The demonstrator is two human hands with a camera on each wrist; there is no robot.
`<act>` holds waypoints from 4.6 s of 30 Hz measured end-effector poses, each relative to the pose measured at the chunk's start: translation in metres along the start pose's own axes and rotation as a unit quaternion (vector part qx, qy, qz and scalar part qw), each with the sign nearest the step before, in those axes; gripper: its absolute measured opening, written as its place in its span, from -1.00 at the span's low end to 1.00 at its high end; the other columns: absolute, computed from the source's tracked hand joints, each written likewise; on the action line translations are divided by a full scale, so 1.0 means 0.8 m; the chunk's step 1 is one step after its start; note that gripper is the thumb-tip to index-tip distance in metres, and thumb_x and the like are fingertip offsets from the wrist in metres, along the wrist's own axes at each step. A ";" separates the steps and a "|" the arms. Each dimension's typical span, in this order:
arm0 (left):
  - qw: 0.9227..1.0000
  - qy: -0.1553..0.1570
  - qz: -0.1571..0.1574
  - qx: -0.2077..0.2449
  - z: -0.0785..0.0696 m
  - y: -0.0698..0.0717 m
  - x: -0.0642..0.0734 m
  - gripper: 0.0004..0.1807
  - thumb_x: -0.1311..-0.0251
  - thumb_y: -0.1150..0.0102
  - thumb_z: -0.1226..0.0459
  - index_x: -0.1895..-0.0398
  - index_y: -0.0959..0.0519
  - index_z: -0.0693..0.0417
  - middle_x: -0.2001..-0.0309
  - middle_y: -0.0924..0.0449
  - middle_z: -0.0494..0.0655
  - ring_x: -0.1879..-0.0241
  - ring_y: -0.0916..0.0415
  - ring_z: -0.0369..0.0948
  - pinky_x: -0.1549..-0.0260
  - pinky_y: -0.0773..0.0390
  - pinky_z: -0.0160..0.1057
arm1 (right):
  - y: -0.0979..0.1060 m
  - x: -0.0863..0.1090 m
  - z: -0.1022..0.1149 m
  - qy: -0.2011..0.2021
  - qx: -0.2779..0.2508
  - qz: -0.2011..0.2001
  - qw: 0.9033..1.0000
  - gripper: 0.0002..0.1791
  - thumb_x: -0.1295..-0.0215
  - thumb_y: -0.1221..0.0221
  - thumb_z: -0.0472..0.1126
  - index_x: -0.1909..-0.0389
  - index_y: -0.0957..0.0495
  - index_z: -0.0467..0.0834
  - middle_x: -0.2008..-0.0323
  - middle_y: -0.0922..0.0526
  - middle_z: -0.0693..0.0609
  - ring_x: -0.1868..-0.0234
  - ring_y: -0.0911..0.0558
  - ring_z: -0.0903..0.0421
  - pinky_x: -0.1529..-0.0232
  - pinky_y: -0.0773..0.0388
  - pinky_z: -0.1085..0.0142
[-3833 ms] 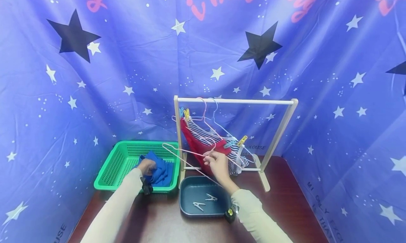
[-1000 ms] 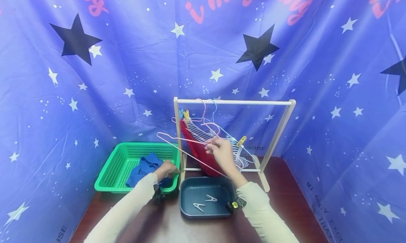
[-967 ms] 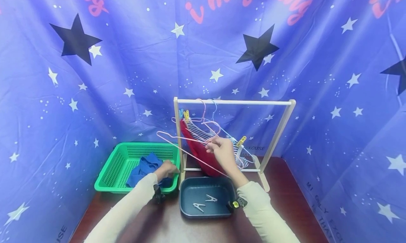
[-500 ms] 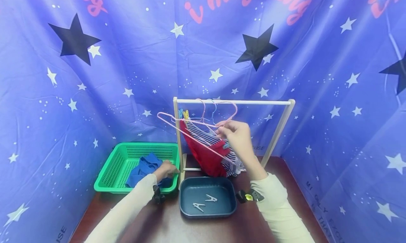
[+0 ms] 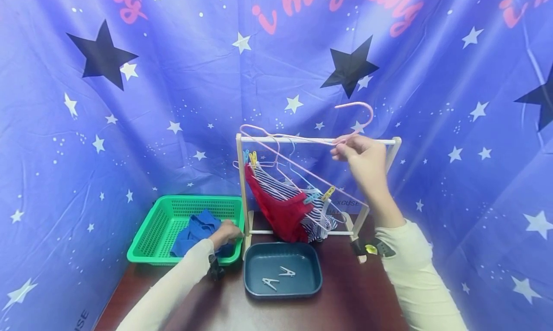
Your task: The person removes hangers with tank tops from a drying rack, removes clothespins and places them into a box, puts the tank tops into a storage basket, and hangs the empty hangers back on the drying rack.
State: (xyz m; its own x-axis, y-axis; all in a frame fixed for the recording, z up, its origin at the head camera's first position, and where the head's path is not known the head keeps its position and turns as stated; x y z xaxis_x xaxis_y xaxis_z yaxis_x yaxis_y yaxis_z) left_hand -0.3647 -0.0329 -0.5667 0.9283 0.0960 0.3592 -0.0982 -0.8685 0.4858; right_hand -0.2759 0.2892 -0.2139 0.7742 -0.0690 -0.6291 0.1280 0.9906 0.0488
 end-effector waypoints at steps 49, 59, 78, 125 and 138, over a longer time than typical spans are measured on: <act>0.996 -0.052 0.004 -0.066 -0.008 0.005 0.009 -0.60 0.03 -0.23 0.53 0.70 -0.24 0.02 0.61 -0.20 -0.10 0.62 -0.28 -0.17 0.29 -0.70 0.00 | 0.176 -0.017 -0.122 -0.108 0.312 -0.042 0.943 -0.80 -0.38 -0.08 -0.49 0.38 -0.59 -0.54 0.67 -0.43 0.70 0.62 -0.51 0.64 0.50 -0.49 0.71; 0.997 -0.043 0.010 -0.064 -0.004 0.004 0.007 -0.54 -0.04 -0.21 0.52 0.68 -0.16 -0.02 0.63 -0.10 -0.14 0.64 -0.21 -0.20 0.40 -0.62 -0.11 | 0.176 -0.018 -0.157 -0.137 0.321 -0.032 0.936 -0.75 -0.42 -0.09 -0.46 0.14 -0.55 -0.67 0.74 -0.43 0.66 0.64 -0.50 0.65 0.50 -0.52 0.69; 0.997 -0.045 0.009 -0.065 -0.007 0.002 0.010 -0.58 -0.04 -0.22 0.53 0.67 -0.21 0.01 0.60 -0.18 -0.12 0.59 -0.29 -0.17 0.26 -0.71 -0.02 | 0.178 -0.018 -0.193 -0.174 0.433 -0.028 0.884 -0.75 -0.40 -0.18 -0.32 0.23 -0.66 -0.50 0.64 -0.72 0.03 0.66 -0.36 0.58 0.50 -0.29 0.64; 0.996 -0.037 -0.007 -0.080 -0.001 -0.004 0.002 -0.58 -0.02 -0.25 0.52 0.68 -0.21 0.02 0.62 -0.15 -0.11 0.64 -0.20 -0.18 0.61 -0.38 -0.27 | 0.172 -0.007 -0.201 -0.175 0.468 -0.020 0.866 -0.63 -0.38 -0.19 -0.17 0.05 -0.64 -0.44 0.09 -0.68 -0.42 0.07 -0.61 -0.43 0.14 -0.46 -0.09; 0.996 -0.035 -0.008 -0.077 0.001 -0.004 0.000 -0.57 0.00 -0.17 0.55 0.67 -0.16 0.00 0.62 -0.08 -0.13 0.65 -0.14 -0.19 0.68 -0.23 -0.31 | 0.167 -0.007 -0.176 -0.161 0.475 -0.073 0.862 -0.63 -0.43 -0.13 -0.11 0.00 -0.69 -0.32 0.05 -0.72 -0.33 0.04 -0.65 -0.33 0.21 -0.44 0.04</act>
State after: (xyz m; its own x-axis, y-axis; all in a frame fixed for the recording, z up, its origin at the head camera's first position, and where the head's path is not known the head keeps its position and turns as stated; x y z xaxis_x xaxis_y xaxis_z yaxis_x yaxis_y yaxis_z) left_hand -0.3642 -0.0302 -0.5687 0.9526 0.0693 0.2963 -0.1327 -0.7816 0.6095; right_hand -0.3505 0.4386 -0.3126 0.8190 -0.3665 -0.4415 0.5702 0.4344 0.6972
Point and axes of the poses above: each hand's wrist, its own x-axis away from the middle knuckle, its own y-axis out of the back of the hand, z = x × y, the point moved 6 cm from there along -x, towards the middle knuckle
